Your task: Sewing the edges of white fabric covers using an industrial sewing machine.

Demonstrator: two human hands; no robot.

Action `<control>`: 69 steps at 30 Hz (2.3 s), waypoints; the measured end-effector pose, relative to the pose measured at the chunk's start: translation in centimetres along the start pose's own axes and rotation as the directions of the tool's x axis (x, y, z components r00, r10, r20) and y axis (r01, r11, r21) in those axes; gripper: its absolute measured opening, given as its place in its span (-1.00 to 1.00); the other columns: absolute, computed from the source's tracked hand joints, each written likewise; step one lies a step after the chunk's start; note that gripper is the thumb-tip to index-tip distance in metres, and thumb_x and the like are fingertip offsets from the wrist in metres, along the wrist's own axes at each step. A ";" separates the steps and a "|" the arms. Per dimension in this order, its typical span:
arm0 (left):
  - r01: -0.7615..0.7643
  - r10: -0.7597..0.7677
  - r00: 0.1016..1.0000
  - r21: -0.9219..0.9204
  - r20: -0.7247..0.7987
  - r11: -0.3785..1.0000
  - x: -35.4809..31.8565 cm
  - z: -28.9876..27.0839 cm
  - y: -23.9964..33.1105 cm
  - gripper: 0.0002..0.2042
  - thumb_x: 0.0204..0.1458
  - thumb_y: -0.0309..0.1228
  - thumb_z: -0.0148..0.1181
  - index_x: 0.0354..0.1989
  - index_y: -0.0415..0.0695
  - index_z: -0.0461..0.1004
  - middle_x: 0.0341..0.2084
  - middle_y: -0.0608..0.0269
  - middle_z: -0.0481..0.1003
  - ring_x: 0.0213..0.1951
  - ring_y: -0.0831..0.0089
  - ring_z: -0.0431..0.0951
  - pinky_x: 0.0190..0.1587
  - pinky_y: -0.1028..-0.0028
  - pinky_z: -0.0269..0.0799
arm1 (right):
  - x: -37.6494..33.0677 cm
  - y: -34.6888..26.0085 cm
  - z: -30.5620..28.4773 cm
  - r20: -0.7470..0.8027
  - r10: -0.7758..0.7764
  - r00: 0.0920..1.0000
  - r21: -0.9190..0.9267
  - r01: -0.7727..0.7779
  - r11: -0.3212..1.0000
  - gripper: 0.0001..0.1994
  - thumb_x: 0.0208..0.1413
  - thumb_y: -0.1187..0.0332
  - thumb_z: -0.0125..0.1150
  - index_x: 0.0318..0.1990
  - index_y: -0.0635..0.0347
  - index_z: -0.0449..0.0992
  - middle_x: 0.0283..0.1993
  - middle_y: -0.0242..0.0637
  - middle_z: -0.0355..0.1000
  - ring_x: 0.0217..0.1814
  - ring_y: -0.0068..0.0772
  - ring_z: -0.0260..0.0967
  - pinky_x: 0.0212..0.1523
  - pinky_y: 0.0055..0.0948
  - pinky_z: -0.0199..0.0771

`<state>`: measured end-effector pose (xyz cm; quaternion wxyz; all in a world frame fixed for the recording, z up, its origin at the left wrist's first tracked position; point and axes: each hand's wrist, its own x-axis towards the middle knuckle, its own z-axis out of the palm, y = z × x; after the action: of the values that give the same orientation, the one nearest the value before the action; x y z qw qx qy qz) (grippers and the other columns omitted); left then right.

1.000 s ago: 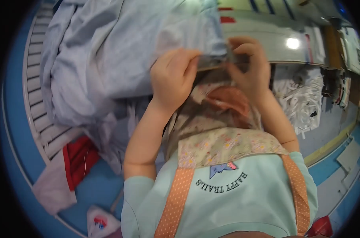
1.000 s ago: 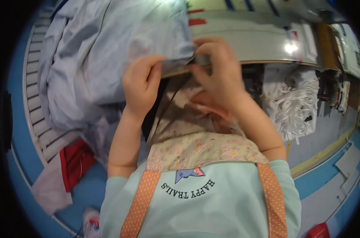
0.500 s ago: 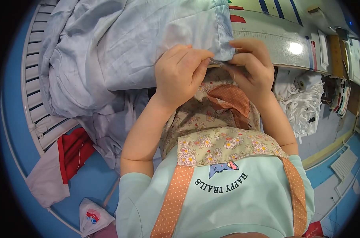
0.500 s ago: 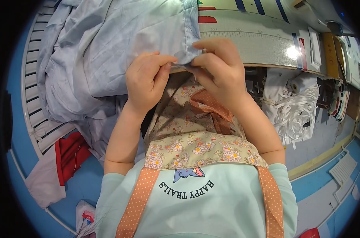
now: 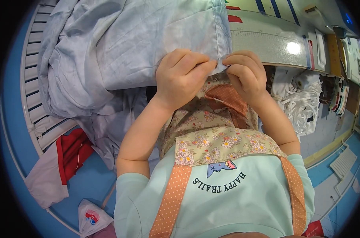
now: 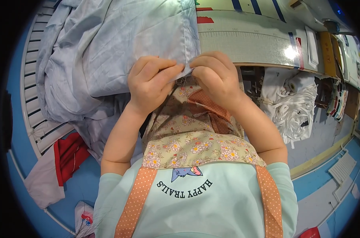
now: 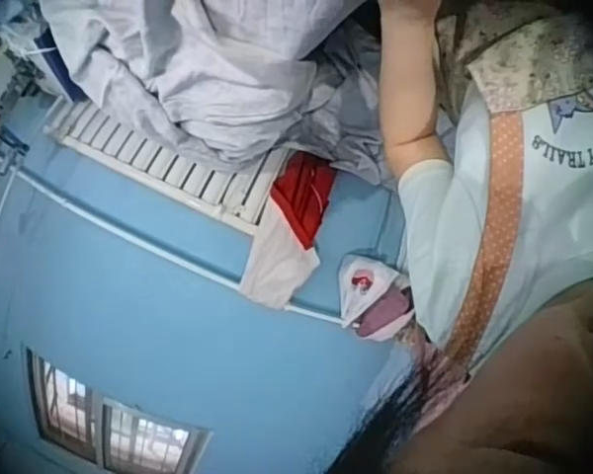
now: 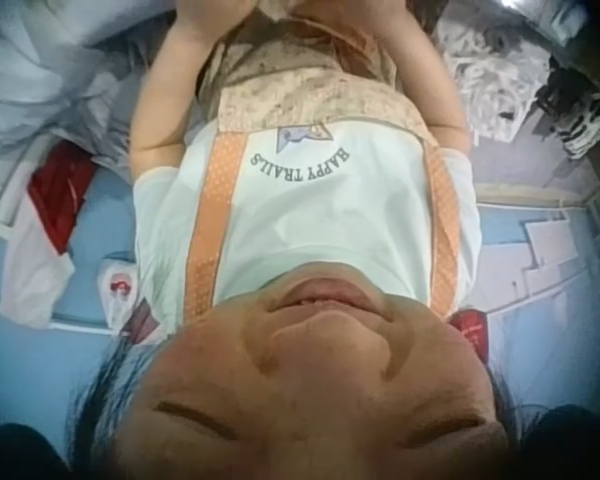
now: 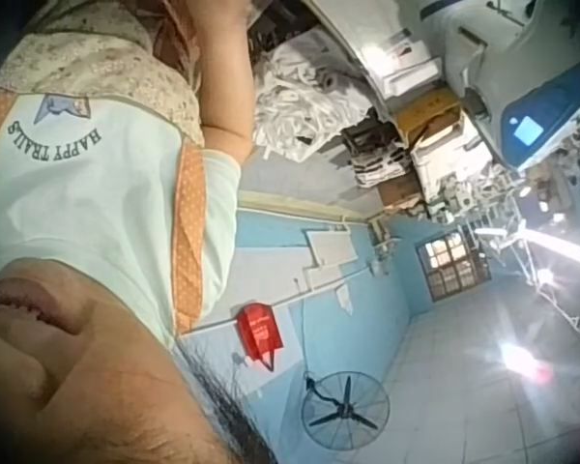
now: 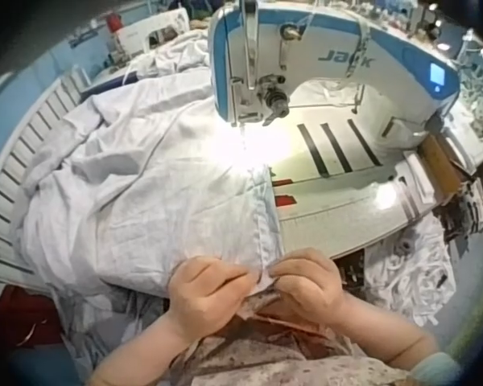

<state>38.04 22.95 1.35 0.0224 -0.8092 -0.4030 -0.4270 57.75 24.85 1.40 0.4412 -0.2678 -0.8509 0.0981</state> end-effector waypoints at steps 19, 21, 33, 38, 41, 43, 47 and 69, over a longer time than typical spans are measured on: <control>-0.039 0.061 0.988 -0.153 0.142 0.987 0.7 -2.1 -0.4 -0.78 -0.26 -0.54 0.22 -0.35 -0.05 0.49 -0.40 0.34 0.51 -0.37 0.30 0.47 -0.19 0.37 0.48 | 0.7 -1.0 0.2 -0.005 0.142 0.990 -0.057 -0.142 0.988 -0.69 -0.40 0.66 0.22 -0.36 0.19 0.54 -0.40 -0.30 0.37 -0.32 -0.23 0.33 -0.33 -0.35 0.35; 0.035 -0.020 0.986 -0.093 0.164 0.995 0.3 -2.0 0.5 -0.78 -0.28 -0.47 0.25 -0.36 -0.03 0.48 -0.34 0.35 0.48 -0.31 0.28 0.46 -0.19 0.32 0.46 | 0.7 -1.1 0.2 0.007 0.178 0.984 -0.062 -0.177 0.982 -0.70 -0.40 0.66 0.22 -0.38 0.19 0.54 -0.39 -0.29 0.38 -0.32 -0.21 0.33 -0.32 -0.35 0.36; -0.013 0.032 0.977 -0.089 0.213 0.996 1.3 -1.5 1.2 -0.88 -0.20 -0.49 0.18 -0.43 -0.13 0.46 -0.37 0.22 0.49 -0.31 0.23 0.49 -0.17 0.27 0.43 | 0.2 -0.3 -0.3 0.000 0.016 1.000 -0.114 -0.016 0.993 -0.62 -0.43 0.25 0.30 -0.33 0.14 0.50 -0.13 -0.25 0.45 -0.08 -0.15 0.41 -0.09 -0.15 0.37; 0.258 -0.184 0.898 -0.139 0.400 0.956 3.4 -4.4 -1.9 -0.70 -0.13 -0.43 0.23 -0.16 -0.14 0.43 -0.29 0.13 0.48 -0.25 0.14 0.47 -0.19 0.25 0.39 | 0.9 0.0 -1.5 0.051 -0.026 0.998 -0.057 0.029 0.998 -0.75 -0.28 0.33 0.20 -0.34 0.16 0.49 -0.15 -0.25 0.48 -0.03 -0.14 0.44 -0.01 -0.13 0.42; 0.136 -0.181 0.909 0.145 0.375 0.980 4.5 -5.9 -5.6 -0.64 -0.11 -0.43 0.23 -0.07 -0.14 0.44 -0.25 0.09 0.47 -0.21 0.10 0.45 -0.15 0.22 0.35 | 1.3 -0.2 -1.6 0.120 0.058 0.991 -0.022 -0.055 0.998 -0.81 -0.22 0.40 0.17 -0.36 0.17 0.48 -0.21 -0.25 0.50 -0.09 -0.16 0.47 -0.11 -0.22 0.47; 0.208 -0.286 0.864 0.224 0.414 0.952 5.1 -6.5 -7.4 -0.72 -0.08 -0.44 0.19 -0.14 -0.14 0.48 -0.24 0.09 0.46 -0.19 0.08 0.44 -0.15 0.22 0.34 | 1.5 -0.1 -1.4 0.137 0.072 0.988 -0.012 -0.072 0.997 -0.83 -0.22 0.47 0.16 -0.37 0.17 0.47 -0.25 -0.25 0.50 -0.15 -0.16 0.49 -0.17 -0.27 0.50; 0.318 -0.351 0.795 0.153 0.495 0.936 6.8 -4.7 -8.8 -0.78 -0.06 -0.44 0.16 -0.20 -0.16 0.49 -0.20 0.08 0.43 -0.14 0.08 0.42 -0.15 0.24 0.34 | 1.7 0.1 -1.0 0.111 0.048 0.993 -0.010 -0.047 0.999 -0.78 -0.30 0.51 0.21 -0.37 0.16 0.47 -0.31 -0.27 0.51 -0.23 -0.16 0.50 -0.25 -0.32 0.52; 0.005 -0.233 0.921 0.591 0.311 0.807 14.2 11.3 -25.3 -0.34 0.06 -0.03 -0.03 0.34 0.04 0.01 0.33 0.05 -0.02 0.35 0.09 -0.07 0.21 -0.03 0.07 | 0.6 -0.5 -0.8 0.090 0.123 0.988 0.051 -0.128 0.990 -0.77 -0.16 0.37 0.13 -0.27 0.17 0.48 -0.15 -0.27 0.49 -0.05 -0.24 0.46 -0.05 -0.31 0.48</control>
<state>33.05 53.35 -3.53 0.1642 -0.8015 -0.5613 -0.1247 57.93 24.70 2.46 0.4042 -0.3038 -0.8475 0.1614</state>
